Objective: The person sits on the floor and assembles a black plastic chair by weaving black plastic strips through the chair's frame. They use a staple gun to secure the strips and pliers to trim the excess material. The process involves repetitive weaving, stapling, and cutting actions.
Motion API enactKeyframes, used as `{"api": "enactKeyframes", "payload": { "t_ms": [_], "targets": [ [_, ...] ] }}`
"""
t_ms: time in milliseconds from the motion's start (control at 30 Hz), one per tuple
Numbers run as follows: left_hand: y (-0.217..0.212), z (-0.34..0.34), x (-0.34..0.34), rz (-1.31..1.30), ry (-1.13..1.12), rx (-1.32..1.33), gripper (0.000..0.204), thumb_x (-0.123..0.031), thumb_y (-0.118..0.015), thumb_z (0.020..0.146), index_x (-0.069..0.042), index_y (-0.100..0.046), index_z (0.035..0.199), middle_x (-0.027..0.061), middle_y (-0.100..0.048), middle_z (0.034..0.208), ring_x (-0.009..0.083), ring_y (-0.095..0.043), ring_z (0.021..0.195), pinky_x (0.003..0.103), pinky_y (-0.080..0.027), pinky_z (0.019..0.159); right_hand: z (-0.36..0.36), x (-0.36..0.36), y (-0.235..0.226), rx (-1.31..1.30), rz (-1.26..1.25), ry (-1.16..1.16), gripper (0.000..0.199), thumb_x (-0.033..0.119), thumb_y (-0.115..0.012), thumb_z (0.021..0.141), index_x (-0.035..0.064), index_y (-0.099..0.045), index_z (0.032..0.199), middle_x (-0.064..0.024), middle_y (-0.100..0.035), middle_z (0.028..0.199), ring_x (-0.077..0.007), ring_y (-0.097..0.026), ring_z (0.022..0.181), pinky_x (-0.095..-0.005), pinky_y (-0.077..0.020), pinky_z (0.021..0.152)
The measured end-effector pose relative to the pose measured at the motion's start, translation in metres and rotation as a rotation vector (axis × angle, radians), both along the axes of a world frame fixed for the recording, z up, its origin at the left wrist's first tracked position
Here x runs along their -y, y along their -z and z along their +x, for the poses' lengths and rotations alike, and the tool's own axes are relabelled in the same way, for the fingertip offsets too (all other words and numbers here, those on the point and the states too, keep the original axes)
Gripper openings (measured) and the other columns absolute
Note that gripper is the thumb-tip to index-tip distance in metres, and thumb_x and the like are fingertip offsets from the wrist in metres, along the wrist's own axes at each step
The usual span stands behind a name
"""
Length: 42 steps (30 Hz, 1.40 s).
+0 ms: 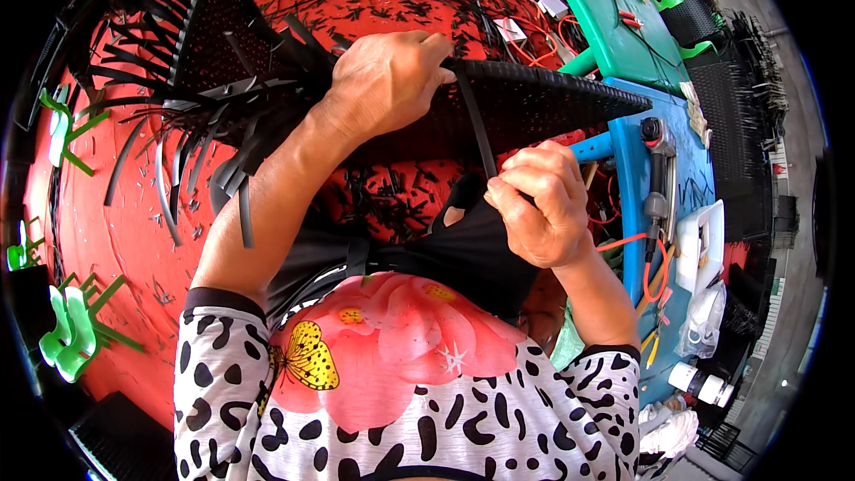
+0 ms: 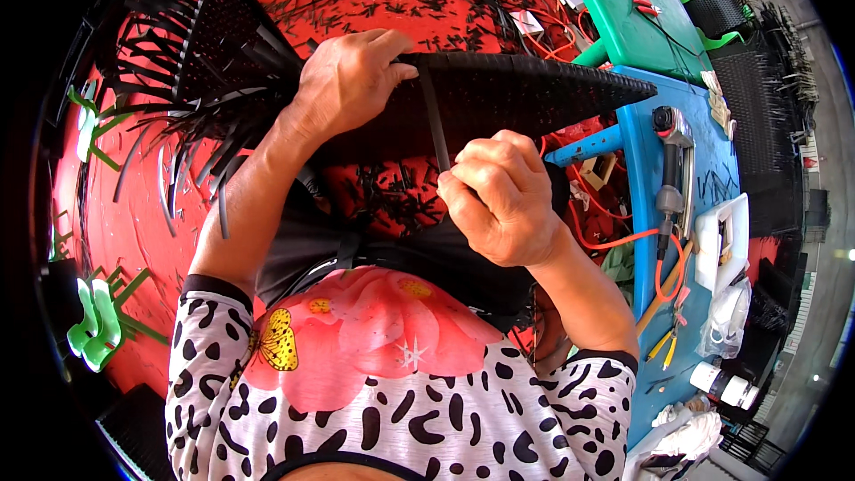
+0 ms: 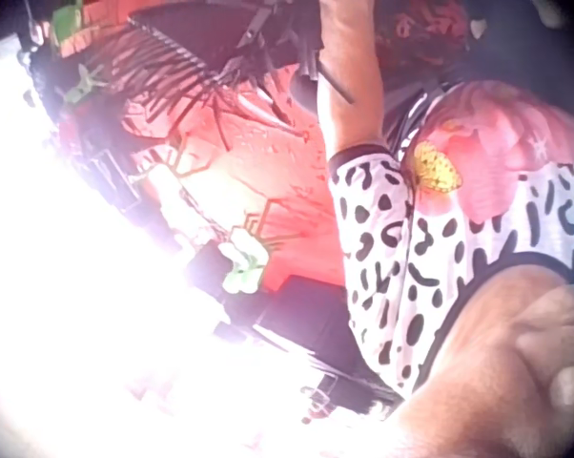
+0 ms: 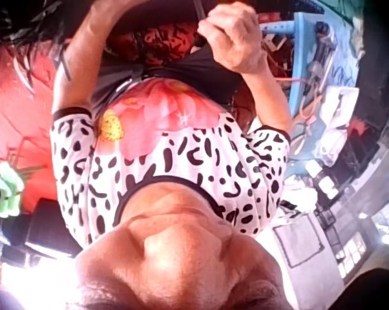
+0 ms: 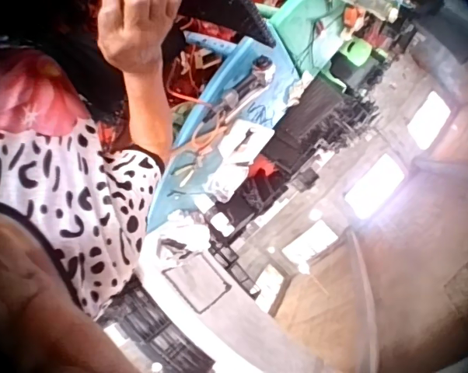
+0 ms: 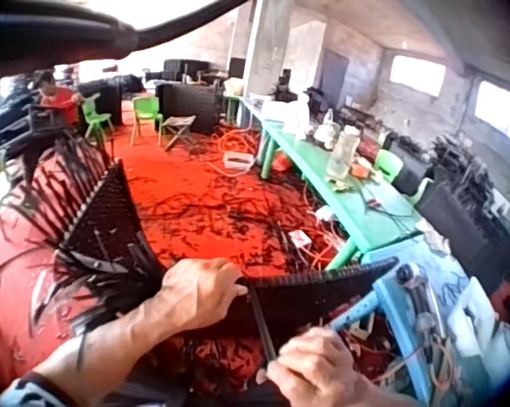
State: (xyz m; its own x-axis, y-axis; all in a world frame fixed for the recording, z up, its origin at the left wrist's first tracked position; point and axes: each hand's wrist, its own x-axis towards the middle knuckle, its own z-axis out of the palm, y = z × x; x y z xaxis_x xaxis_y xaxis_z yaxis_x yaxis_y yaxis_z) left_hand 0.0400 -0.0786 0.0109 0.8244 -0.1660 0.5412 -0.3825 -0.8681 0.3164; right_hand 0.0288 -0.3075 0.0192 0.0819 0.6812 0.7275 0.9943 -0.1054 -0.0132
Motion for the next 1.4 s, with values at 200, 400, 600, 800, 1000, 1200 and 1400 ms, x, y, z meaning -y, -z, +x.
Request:
{"api": "enactKeyframes", "payload": {
  "t_ms": [200, 400, 600, 800, 1000, 1200, 1400],
  "targets": [
    [-0.002, 0.002, 0.000, 0.013, 0.050, -0.029, 0.021, -0.020, -0.066, 0.079, -0.010, -0.063, 0.097, 0.0088, -0.063, 0.086, 0.0321, -0.062, 0.075, 0.041, -0.050, 0.060, -0.002, -0.003, 0.031, -0.227, -0.036, 0.017, 0.016, 0.007, -0.070, 0.070, -0.0001, -0.062, 0.081, -0.0070, -0.056, 0.082, -0.0213, -0.058, 0.075, -0.0328, -0.0474, 0.064],
    [0.002, 0.005, -0.003, 0.016, 0.030, -0.034, 0.019, -0.018, -0.066, 0.079, -0.010, -0.063, 0.096, 0.0074, -0.063, 0.088, 0.0311, -0.062, 0.077, 0.041, -0.050, 0.062, 0.017, -0.030, 0.015, -1.465, 0.238, 0.140, 0.031, 0.021, -0.069, 0.083, -0.0015, -0.053, 0.099, -0.0045, -0.058, 0.075, -0.0072, -0.054, 0.061, -0.0220, -0.0442, 0.055],
    [0.000, 0.008, -0.004, 0.007, 0.055, -0.035, 0.020, -0.017, -0.066, 0.079, -0.009, -0.064, 0.097, 0.0076, -0.063, 0.089, 0.0309, -0.062, 0.078, 0.041, -0.050, 0.064, 0.026, -0.038, 0.029, -1.570, 0.239, -0.047, 0.026, 0.016, -0.057, 0.093, 0.0043, -0.052, 0.071, 0.0026, -0.045, 0.054, -0.0038, -0.040, 0.046, -0.0210, -0.0313, 0.042],
    [0.000, 0.012, -0.009, 0.037, 0.084, -0.027, 0.021, -0.017, -0.065, 0.079, -0.009, -0.065, 0.099, 0.0076, -0.063, 0.086, 0.0308, -0.062, 0.077, 0.040, -0.050, 0.063, 0.019, -0.042, 0.054, -1.369, 0.326, 0.008, 0.025, 0.017, -0.056, 0.094, 0.0024, -0.053, 0.074, 0.0042, -0.040, 0.054, -0.0026, -0.035, 0.048, -0.0205, -0.0283, 0.043],
    [0.000, 0.011, -0.006, 0.024, 0.117, -0.031, 0.020, -0.016, -0.064, 0.081, -0.009, -0.066, 0.099, 0.0078, -0.062, 0.083, 0.0306, -0.062, 0.075, 0.040, -0.050, 0.063, 0.026, -0.039, 0.084, -1.195, 0.307, 0.052, 0.023, 0.017, -0.055, 0.095, 0.0006, -0.055, 0.079, 0.0029, -0.042, 0.057, -0.0030, -0.036, 0.047, -0.0199, -0.0281, 0.044],
    [0.004, 0.016, -0.012, 0.009, 0.115, 0.021, 0.020, -0.016, -0.063, 0.081, -0.009, -0.066, 0.100, 0.0082, -0.062, 0.082, 0.0300, -0.062, 0.078, 0.040, -0.050, 0.064, 0.052, -0.023, 0.023, -1.323, -0.107, -0.016, 0.019, 0.021, -0.066, 0.087, 0.0049, -0.063, 0.077, 0.0069, -0.048, 0.059, -0.0005, -0.037, 0.053, -0.0187, -0.0255, 0.047],
    [0.002, 0.013, -0.009, 0.023, 0.113, -0.011, 0.021, -0.016, -0.064, 0.081, -0.009, -0.066, 0.101, 0.0085, -0.061, 0.081, 0.0298, -0.062, 0.079, 0.040, -0.050, 0.065, 0.060, -0.025, -0.010, -1.604, 0.002, -0.110, 0.011, 0.012, -0.069, 0.084, 0.0013, -0.067, 0.087, 0.0048, -0.052, 0.062, -0.0017, -0.041, 0.048, -0.0176, -0.0301, 0.044]
  ]
}}
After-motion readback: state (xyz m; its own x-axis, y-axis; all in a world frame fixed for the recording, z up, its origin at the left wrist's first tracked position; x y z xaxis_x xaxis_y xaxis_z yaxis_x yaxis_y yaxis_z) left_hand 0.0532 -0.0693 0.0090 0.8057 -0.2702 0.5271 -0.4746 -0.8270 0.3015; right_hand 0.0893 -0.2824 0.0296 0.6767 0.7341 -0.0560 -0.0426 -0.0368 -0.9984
